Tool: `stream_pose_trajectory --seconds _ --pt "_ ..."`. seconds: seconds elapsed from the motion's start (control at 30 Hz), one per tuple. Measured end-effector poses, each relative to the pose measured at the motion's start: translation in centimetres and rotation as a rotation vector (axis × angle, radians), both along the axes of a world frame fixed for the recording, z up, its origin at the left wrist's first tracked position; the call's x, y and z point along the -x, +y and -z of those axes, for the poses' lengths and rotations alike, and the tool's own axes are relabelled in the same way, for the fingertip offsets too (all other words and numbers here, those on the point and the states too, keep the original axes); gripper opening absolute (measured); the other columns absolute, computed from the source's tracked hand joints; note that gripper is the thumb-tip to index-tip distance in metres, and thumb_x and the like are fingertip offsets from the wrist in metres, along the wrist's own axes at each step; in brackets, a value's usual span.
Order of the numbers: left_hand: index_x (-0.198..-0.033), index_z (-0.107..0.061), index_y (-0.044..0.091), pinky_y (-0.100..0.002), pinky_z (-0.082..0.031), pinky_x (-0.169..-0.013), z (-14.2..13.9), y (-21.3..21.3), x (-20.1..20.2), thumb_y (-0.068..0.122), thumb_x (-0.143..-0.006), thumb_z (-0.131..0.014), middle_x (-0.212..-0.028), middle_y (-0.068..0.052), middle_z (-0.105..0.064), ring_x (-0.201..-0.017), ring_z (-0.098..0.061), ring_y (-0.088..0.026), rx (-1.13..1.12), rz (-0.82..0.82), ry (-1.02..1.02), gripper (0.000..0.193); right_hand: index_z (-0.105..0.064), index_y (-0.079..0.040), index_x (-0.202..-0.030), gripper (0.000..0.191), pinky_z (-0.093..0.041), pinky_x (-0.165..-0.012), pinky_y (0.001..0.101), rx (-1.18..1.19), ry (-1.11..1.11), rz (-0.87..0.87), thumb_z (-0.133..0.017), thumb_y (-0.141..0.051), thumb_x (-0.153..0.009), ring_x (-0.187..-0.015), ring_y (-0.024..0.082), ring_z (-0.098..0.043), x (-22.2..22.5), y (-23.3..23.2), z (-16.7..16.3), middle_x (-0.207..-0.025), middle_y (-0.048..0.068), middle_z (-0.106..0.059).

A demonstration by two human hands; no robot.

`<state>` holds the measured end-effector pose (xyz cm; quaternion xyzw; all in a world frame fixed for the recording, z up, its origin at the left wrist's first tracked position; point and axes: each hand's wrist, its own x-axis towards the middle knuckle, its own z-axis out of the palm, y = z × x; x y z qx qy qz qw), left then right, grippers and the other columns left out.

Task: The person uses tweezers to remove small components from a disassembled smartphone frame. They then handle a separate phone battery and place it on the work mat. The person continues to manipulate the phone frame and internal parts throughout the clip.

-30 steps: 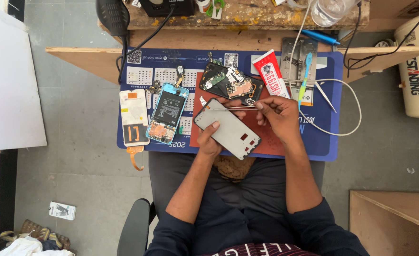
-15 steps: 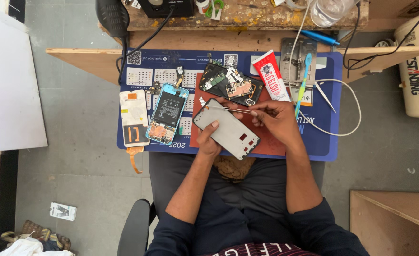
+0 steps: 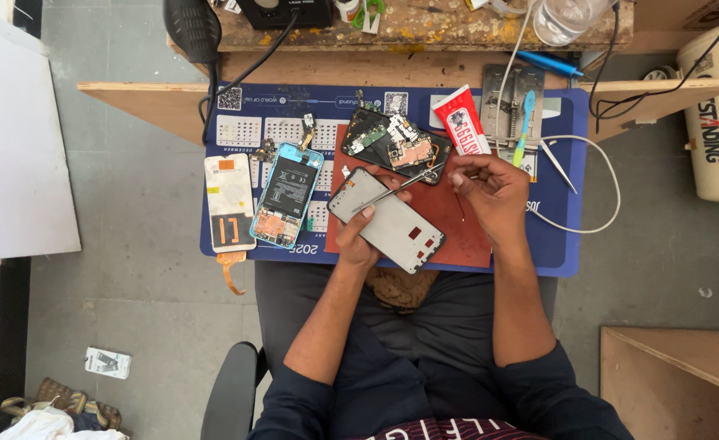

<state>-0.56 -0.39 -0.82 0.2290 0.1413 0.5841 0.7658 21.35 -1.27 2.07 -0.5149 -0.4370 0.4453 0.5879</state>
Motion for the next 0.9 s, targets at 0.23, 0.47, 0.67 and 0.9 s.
stream_pose_trajectory --seconds 0.23,0.47,0.67,0.9 --pt "-0.151 -0.04 -0.004 -0.049 -0.058 -0.097 0.06 -0.03 0.08 0.017 -0.09 -0.063 -0.126 -0.024 -0.062 -0.115 -0.067 -0.038 -0.001 0.011 0.006 0.069 -0.071 0.007 -0.111 0.019 -0.057 -0.075 0.0226 0.063 -0.04 -0.001 -0.073 0.01 -0.092 -0.082 0.011 -0.069 -0.1 -0.1 0.43 -0.093 0.01 -0.073" --pt "-0.151 -0.04 -0.004 -0.049 -0.058 -0.097 0.15 0.0 0.1 0.017 -0.09 -0.063 -0.126 -0.023 -0.062 -0.116 -0.067 -0.038 -0.01 0.017 0.005 0.069 -0.071 0.005 -0.104 0.015 -0.051 -0.062 0.0213 0.008 -0.054 -0.02 -0.066 0.015 -0.095 -0.072 0.008 -0.062 0.23 -0.07 0.17 -0.09 0.007 -0.069" --pt "-0.151 -0.04 -0.003 -0.049 -0.058 -0.099 0.14 -0.02 0.13 0.017 -0.09 -0.064 -0.126 -0.023 -0.062 -0.117 -0.067 -0.038 -0.013 0.024 -0.003 0.069 -0.071 0.007 -0.105 0.03 -0.042 -0.069 0.0202 -0.11 -0.146 0.021 -0.058 0.025 -0.086 -0.079 0.005 -0.053 0.26 -0.14 -0.18 -0.105 0.008 -0.064" --pt "-0.15 -0.041 -0.002 -0.049 -0.058 -0.098 0.13 0.05 0.05 0.017 -0.09 -0.063 -0.124 -0.022 -0.062 -0.115 -0.067 -0.038 -0.028 0.016 -0.007 0.067 -0.07 0.007 -0.109 0.033 -0.05 -0.081 0.0193 -0.103 -0.127 0.044 -0.052 0.026 -0.088 -0.084 0.005 -0.057 0.31 -0.09 0.14 -0.106 0.008 -0.067"
